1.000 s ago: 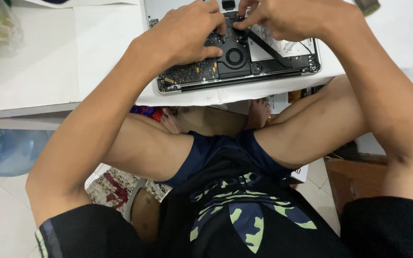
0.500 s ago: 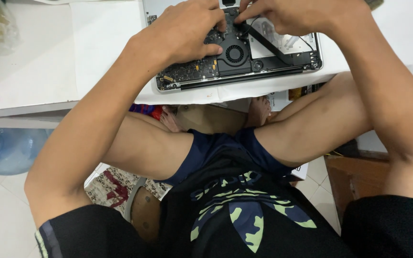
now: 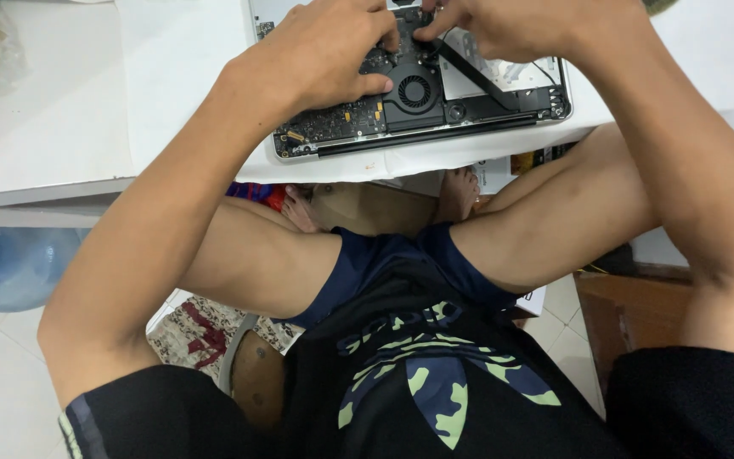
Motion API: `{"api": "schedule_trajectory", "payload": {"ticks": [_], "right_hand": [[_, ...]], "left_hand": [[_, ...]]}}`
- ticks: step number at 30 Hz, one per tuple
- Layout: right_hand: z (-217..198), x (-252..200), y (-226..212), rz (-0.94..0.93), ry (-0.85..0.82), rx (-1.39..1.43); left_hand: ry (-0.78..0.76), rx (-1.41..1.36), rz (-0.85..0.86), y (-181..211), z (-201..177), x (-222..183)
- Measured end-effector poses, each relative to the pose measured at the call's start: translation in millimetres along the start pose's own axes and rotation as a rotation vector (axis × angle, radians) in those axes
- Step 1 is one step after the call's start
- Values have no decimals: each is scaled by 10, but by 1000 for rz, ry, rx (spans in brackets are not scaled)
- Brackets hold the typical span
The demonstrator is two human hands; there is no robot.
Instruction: Disassembling a laptop by removing internal components like the hard drive and screws using a screwdriver
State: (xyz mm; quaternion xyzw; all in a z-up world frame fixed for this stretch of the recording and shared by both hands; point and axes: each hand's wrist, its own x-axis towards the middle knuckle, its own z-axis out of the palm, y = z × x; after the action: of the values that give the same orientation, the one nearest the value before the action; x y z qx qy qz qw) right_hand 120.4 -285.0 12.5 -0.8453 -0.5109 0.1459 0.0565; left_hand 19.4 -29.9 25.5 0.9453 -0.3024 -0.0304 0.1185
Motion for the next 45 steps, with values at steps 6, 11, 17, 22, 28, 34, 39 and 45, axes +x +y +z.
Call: {"api": "schedule_trajectory", "payload": {"ticks": [6, 11, 17, 22, 28, 34, 39, 45], "right_hand": [[-31, -1, 15, -60, 33, -37], [-137, -45, -194, -39, 49, -43], [-258, -153, -316, -206, 227, -201], [-480, -443, -577, -181, 320, -138], [-563, -1011, -483, -134, 509, -71], [-470, -1407, -154, -79, 686, -113], [-287, -1654, 138, 105, 693, -29], [-130, -1920, 160, 216, 686, 51]], "left_hand": [[-18, 17, -24, 5, 9, 12], [-16, 1, -15, -10, -3, 15], [-77, -68, -67, 36, -120, -41], [-96, -92, -81, 76, -186, -84], [-119, -124, -86, 66, -202, -62], [-144, -116, -101, 70, -222, -33], [-174, -128, -138, 81, -222, -1], [-196, -95, -143, 73, -194, 56]]}}
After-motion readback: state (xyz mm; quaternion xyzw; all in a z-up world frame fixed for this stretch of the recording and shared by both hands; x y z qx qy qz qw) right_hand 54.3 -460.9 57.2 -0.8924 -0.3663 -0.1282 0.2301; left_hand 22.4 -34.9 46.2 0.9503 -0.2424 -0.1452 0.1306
